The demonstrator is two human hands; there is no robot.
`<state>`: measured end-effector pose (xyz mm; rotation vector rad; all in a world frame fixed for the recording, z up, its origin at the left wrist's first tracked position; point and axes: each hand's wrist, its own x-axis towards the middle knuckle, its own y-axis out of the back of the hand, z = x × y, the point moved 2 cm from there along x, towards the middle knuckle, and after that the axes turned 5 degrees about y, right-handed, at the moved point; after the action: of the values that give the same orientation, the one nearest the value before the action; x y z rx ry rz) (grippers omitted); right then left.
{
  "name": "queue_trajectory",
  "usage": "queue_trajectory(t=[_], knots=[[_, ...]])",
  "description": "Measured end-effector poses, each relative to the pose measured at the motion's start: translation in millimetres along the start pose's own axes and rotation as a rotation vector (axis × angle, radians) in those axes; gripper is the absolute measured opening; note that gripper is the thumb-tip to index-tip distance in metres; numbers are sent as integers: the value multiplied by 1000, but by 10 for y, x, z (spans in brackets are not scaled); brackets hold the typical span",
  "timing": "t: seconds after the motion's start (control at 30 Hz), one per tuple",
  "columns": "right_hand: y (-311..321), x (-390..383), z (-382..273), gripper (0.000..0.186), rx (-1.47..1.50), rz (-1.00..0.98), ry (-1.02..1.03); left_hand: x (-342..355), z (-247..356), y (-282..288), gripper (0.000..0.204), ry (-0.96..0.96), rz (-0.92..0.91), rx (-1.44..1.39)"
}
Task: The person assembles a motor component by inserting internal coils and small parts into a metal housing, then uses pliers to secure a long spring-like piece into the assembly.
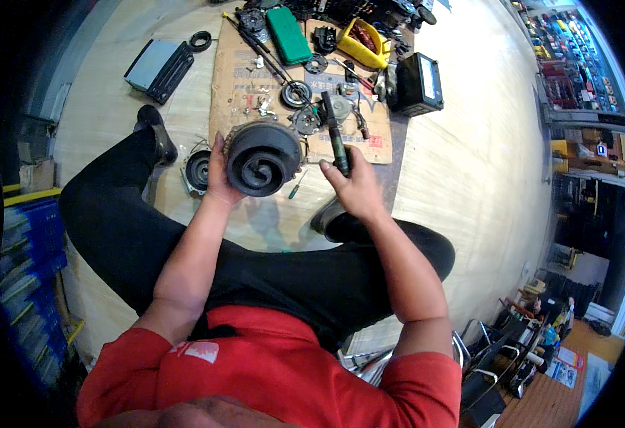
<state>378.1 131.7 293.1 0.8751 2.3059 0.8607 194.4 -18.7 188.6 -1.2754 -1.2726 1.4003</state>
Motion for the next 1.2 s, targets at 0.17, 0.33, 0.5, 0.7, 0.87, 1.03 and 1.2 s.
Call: queue_trajectory(t=[0.17,0.33,0.5,0.7,0.87,1.03,1.2], knots=[[15,-7,-18,45,164,-30,66,1,-34,6,73,-46,117,89],[8,-9,4,38,343,-47,172,20,-25,-1,75,3,-44,-21],[2,29,-29,39,402,-53,135,19,-113,-91,78,21,-42,43],[23,74,-101,32,442,-34,17,41,-257,-155,72,49,75,-35],[-6,69,-177,29,475,-55,68,9,-327,-109,68,78,110,16],[-288,321,373,41,18,-16,97,24,-356,-234,69,124,-24,22],[-901,547,1282,42,-465,-616,-237,51,-353,-424,70,107,-114,-65]])
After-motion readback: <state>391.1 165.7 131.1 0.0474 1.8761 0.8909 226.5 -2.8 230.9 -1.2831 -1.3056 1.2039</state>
